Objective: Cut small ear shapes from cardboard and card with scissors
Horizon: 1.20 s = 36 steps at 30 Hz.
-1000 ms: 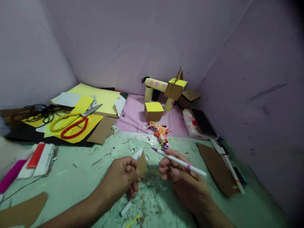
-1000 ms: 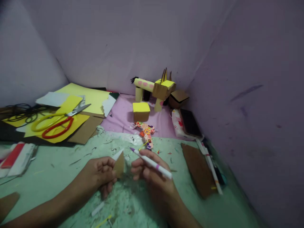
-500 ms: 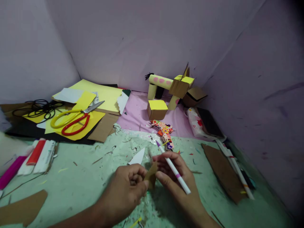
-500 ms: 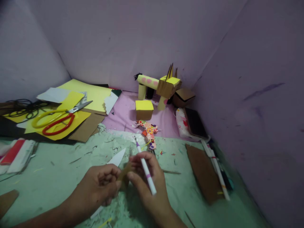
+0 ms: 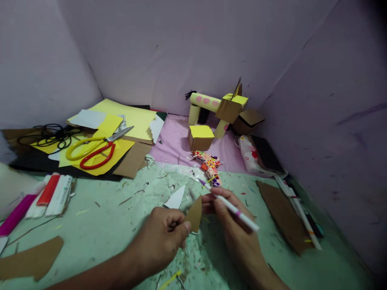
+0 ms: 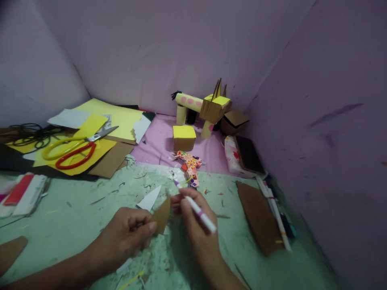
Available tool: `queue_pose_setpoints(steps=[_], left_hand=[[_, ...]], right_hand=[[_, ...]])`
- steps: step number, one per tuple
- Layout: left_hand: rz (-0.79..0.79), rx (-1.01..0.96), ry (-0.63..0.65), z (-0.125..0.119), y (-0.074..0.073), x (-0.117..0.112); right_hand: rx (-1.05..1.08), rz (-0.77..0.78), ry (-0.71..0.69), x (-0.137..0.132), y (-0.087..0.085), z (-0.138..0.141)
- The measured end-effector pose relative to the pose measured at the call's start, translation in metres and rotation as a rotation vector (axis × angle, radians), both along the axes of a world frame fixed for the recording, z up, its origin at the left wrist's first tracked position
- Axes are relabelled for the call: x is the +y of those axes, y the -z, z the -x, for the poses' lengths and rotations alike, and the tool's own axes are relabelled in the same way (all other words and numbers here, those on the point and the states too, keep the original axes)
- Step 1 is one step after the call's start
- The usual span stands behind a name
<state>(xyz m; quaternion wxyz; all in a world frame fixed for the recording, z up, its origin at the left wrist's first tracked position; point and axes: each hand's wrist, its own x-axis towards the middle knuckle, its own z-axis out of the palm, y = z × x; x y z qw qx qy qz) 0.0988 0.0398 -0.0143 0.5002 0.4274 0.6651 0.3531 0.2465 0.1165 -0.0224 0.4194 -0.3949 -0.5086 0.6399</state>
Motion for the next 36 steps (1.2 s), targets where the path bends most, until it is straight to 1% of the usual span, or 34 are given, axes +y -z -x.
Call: queue_pose_setpoints(steps=[3, 5, 7, 10, 14, 19, 23, 27, 29, 31, 34, 36], left_hand=[[0.041, -0.014, -0.025, 0.000, 0.003, 0.001], [0.055, -0.017, -0.038, 0.000, 0.005, 0.003], [0.063, -0.014, -0.051, -0.001, 0.006, 0.004], [0.074, -0.008, -0.052, -0.002, 0.007, 0.005], [0.053, 0.024, -0.044, -0.002, 0.007, 0.004], [0.024, 0.019, -0.001, 0.000, 0.008, 0.004], [0.023, 0.004, 0.024, 0.000, 0.007, 0.005], [0.005, 0.010, 0.065, 0.002, 0.006, 0.004], [-0.012, 0.009, 0.077, 0.003, 0.007, 0.003], [-0.020, 0.017, 0.091, 0.004, 0.007, 0.003], [-0.021, 0.038, 0.100, 0.004, 0.007, 0.003], [-0.017, 0.045, 0.099, 0.003, 0.006, 0.003]], right_hand=[[0.062, -0.029, 0.149, 0.005, -0.002, -0.013], [0.053, -0.057, 0.182, 0.005, -0.004, -0.019], [-0.044, -0.100, 0.192, 0.001, -0.005, -0.020], [-0.223, -0.133, 0.167, -0.009, -0.006, -0.015], [-0.315, -0.179, 0.118, -0.016, -0.003, -0.009], [-0.315, -0.292, 0.052, -0.015, 0.005, -0.011], [-0.321, -0.371, 0.042, -0.013, 0.008, -0.013], [-0.301, -0.557, -0.078, -0.009, 0.007, -0.015], [-0.285, -0.618, -0.116, -0.006, 0.006, -0.016], [-0.279, -0.631, -0.120, -0.005, 0.006, -0.016], [-0.287, -0.610, -0.118, -0.005, 0.008, -0.015], [-0.299, -0.567, -0.066, -0.005, 0.009, -0.014]])
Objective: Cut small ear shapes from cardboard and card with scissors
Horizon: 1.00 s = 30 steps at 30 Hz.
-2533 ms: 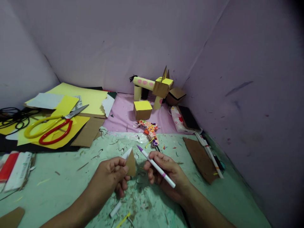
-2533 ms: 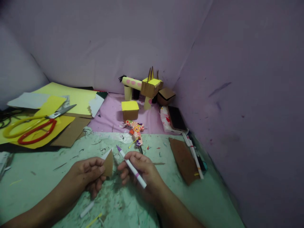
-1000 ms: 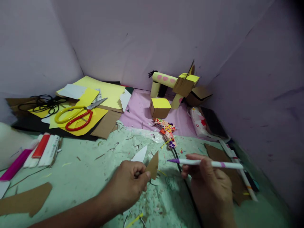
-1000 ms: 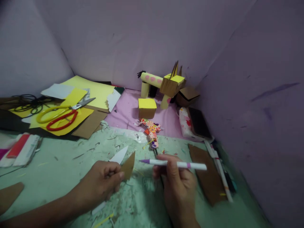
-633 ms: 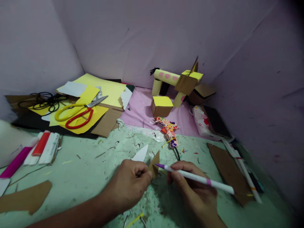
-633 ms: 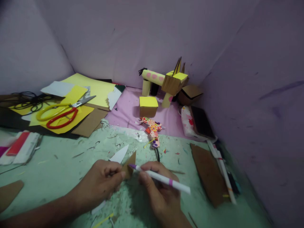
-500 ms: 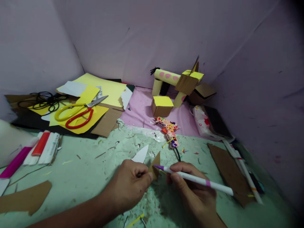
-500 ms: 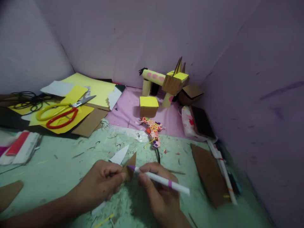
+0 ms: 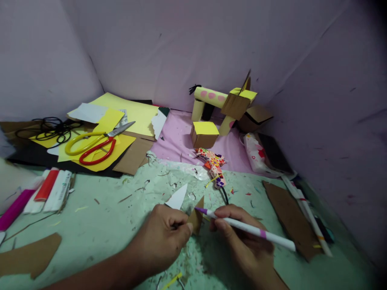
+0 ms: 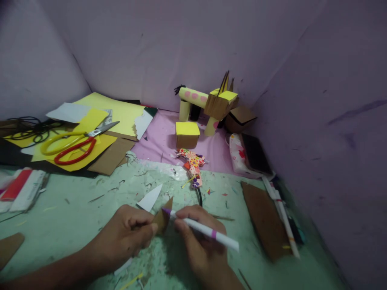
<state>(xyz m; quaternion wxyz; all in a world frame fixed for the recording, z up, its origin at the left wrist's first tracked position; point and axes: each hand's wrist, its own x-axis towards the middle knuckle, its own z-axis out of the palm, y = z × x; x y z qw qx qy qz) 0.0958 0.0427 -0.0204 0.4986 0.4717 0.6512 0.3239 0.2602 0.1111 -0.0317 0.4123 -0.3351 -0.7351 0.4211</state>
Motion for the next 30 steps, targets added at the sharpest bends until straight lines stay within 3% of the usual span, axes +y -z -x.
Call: queue_pose_setpoints(steps=[5, 12, 16, 18, 23, 28, 30], left_hand=[[0.024, -0.017, -0.037, -0.0011, -0.0026, -0.0005], [0.012, -0.070, -0.024, -0.0007, 0.0007, 0.0004], [0.018, -0.029, -0.033, -0.0005, 0.0027, 0.0009], [0.016, -0.035, -0.033, -0.0005, 0.0018, 0.0008], [0.009, -0.066, -0.022, -0.0004, -0.0007, 0.0004], [0.007, -0.039, -0.039, -0.0004, 0.0031, 0.0001], [0.012, -0.046, -0.036, 0.0000, 0.0035, 0.0002]], right_hand=[[0.032, 0.095, 0.175, -0.0036, 0.0014, 0.0005], [0.008, -0.028, -0.037, -0.0002, -0.0039, 0.0012], [0.035, 0.051, 0.144, 0.0001, -0.0009, 0.0013], [0.037, 0.071, 0.160, -0.0001, 0.0004, 0.0003], [0.010, -0.017, -0.052, 0.0014, -0.0004, -0.0010], [0.044, 0.096, 0.171, 0.0016, -0.0001, -0.0002], [0.085, 0.136, 0.191, 0.0007, -0.0008, 0.0005]])
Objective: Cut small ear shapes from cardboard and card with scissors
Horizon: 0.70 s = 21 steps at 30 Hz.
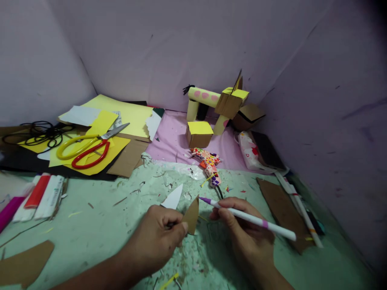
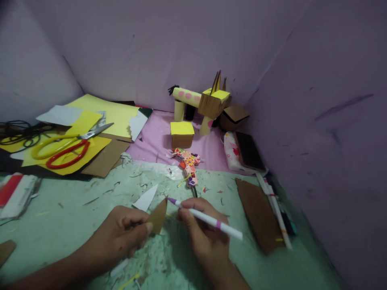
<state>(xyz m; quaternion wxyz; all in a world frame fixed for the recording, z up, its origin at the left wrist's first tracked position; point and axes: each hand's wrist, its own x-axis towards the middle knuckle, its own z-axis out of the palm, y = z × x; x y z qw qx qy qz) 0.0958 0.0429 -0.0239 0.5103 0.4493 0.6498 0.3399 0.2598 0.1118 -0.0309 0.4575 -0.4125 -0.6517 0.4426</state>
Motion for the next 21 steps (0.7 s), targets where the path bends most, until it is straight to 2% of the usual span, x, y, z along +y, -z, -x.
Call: queue_pose_setpoints(steps=[5, 11, 16, 18, 20, 21], left_hand=[[-0.006, -0.002, 0.019, 0.0010, -0.0025, -0.0011], [0.015, -0.016, -0.005, -0.0007, -0.0034, -0.0011], [-0.007, -0.030, -0.007, -0.0006, -0.0025, 0.0001], [-0.005, -0.034, -0.007, -0.0007, -0.0024, -0.0005], [0.015, -0.058, -0.034, -0.0004, -0.0034, -0.0008], [0.031, -0.077, -0.068, 0.0000, -0.0045, -0.0006]], right_hand=[[-0.018, -0.084, -0.122, -0.0006, -0.0040, 0.0034], [-0.041, -0.014, 0.009, 0.0022, -0.0028, -0.0012], [-0.080, -0.153, -0.210, 0.0021, -0.0018, -0.0029], [-0.061, -0.106, -0.132, 0.0032, -0.0013, -0.0021], [-0.020, 0.021, -0.018, 0.0056, -0.0009, -0.0019], [0.020, 0.096, -0.013, 0.0070, -0.0010, -0.0020]])
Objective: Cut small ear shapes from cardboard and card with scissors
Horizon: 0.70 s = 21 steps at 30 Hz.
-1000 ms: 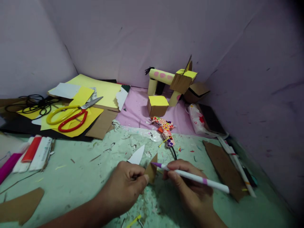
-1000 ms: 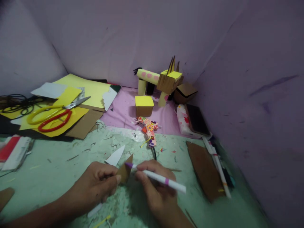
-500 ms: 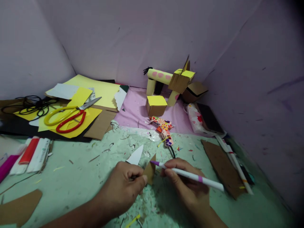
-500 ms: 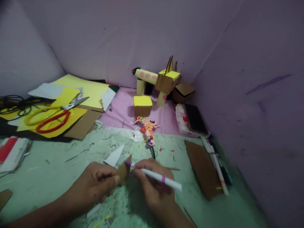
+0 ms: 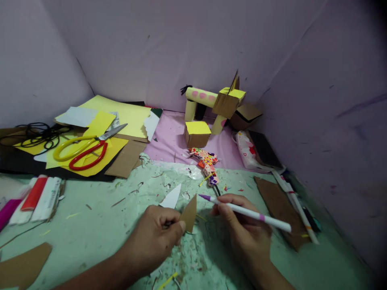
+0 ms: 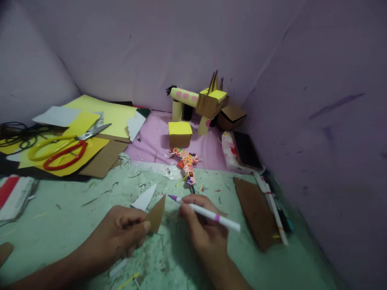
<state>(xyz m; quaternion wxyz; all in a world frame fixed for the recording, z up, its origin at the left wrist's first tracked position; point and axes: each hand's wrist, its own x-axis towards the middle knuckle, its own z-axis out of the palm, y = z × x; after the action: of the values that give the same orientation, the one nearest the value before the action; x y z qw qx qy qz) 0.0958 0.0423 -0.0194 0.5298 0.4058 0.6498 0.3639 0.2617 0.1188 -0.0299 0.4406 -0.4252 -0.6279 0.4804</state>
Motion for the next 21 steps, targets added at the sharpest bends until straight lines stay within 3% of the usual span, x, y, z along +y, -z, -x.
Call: queue_pose_setpoints(steps=[2, 6, 9, 11, 14, 16, 18, 21], left_hand=[[0.007, -0.035, -0.131, 0.002, -0.003, 0.002], [-0.132, -0.076, -0.392, 0.007, -0.008, 0.006], [-0.193, -0.136, -0.393, 0.009, -0.013, 0.007], [-0.200, -0.089, -0.331, 0.012, -0.022, 0.005], [-0.245, 0.159, -0.261, 0.022, -0.039, 0.004], [-0.271, 0.248, -0.315, 0.031, -0.048, 0.004], [-0.237, 0.234, -0.335, 0.041, -0.050, 0.007], [-0.176, 0.161, -0.307, 0.050, -0.042, 0.012]], right_hand=[[0.137, 0.175, -0.128, 0.002, -0.001, 0.001], [0.317, 0.644, -0.603, -0.001, -0.004, 0.008], [0.271, 0.730, -0.698, -0.007, -0.005, 0.012], [0.256, 0.672, -0.639, -0.008, -0.005, 0.011], [0.211, 0.513, -0.541, -0.010, -0.006, 0.006], [0.124, 0.363, -0.510, -0.014, -0.008, 0.004], [0.006, 0.145, -0.551, -0.021, -0.011, 0.007], [-0.149, -0.313, -0.732, -0.034, -0.012, 0.018]])
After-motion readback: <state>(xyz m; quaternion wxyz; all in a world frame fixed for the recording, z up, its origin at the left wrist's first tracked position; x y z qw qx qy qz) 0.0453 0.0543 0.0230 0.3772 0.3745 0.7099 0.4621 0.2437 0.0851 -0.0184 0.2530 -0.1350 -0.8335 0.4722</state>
